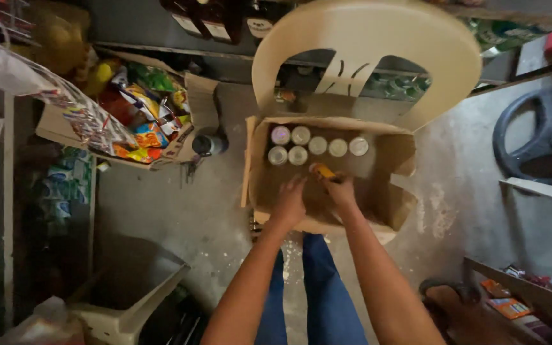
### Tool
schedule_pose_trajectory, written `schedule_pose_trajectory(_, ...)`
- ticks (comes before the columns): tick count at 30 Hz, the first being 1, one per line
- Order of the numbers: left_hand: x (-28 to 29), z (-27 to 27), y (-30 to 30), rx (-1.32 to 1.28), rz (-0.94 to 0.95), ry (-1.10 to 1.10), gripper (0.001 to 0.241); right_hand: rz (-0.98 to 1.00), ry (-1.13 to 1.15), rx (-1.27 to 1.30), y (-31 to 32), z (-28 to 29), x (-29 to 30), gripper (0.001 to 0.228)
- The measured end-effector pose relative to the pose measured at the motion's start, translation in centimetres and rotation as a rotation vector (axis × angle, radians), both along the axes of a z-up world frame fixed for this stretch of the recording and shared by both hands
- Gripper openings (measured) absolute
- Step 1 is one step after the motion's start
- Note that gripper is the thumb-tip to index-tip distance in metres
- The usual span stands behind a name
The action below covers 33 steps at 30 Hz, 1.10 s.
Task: Packing various canned food items from a grocery shelf into a cardboard box.
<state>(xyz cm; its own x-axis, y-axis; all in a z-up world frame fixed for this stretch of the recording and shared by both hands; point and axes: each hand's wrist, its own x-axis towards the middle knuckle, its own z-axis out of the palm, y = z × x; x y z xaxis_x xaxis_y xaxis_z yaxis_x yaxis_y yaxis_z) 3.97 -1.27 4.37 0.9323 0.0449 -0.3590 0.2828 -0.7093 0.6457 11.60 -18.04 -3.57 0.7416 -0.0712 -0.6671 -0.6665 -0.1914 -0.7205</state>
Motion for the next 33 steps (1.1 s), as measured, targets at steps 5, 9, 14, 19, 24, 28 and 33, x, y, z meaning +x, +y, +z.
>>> schedule_pose_trajectory(5, 3.7, 4.8, 0.1, 0.147, -0.174, 0.165, 0.086, -0.073, -0.012, 0.151, 3.1, -1.5, 1.5, 0.044)
schedule_pose_trajectory(9, 5.3, 3.1, 0.6, 0.26, -0.256, 0.148, 0.088, -0.239, 0.052, 0.514, 2.3, -3.6, 1.2, 0.035)
schedule_pose_trajectory(14, 5.6, 2.6, -0.1, 0.351, -0.333, 0.239, 0.093, -0.161, 0.064, 0.536, 1.7, -3.1, 2.4, 0.029)
schedule_pose_trajectory(19, 4.7, -0.4, -0.2, 0.458, -0.303, 0.054, 0.087, -0.027, -0.068, 0.185, 1.7, -2.1, 2.6, 0.028)
schedule_pose_trajectory(24, 6.7, 4.7, 0.2, 0.265, -0.26, 0.284, 0.083, 0.401, -0.243, -0.026, -1.2, -5.9, 1.3, 0.017)
schedule_pose_trajectory(28, 8.2, 10.1, -1.0, 0.153, -0.168, 0.204, 0.082, 0.577, -0.178, 0.425, -1.1, 2.7, 3.3, 0.015)
schedule_pose_trajectory(33, 12.5, 23.7, -0.9, 0.015, -0.039, -0.198, 0.065, 0.567, -0.55, -0.1, 2.1, 26.9, 8.8, 0.033)
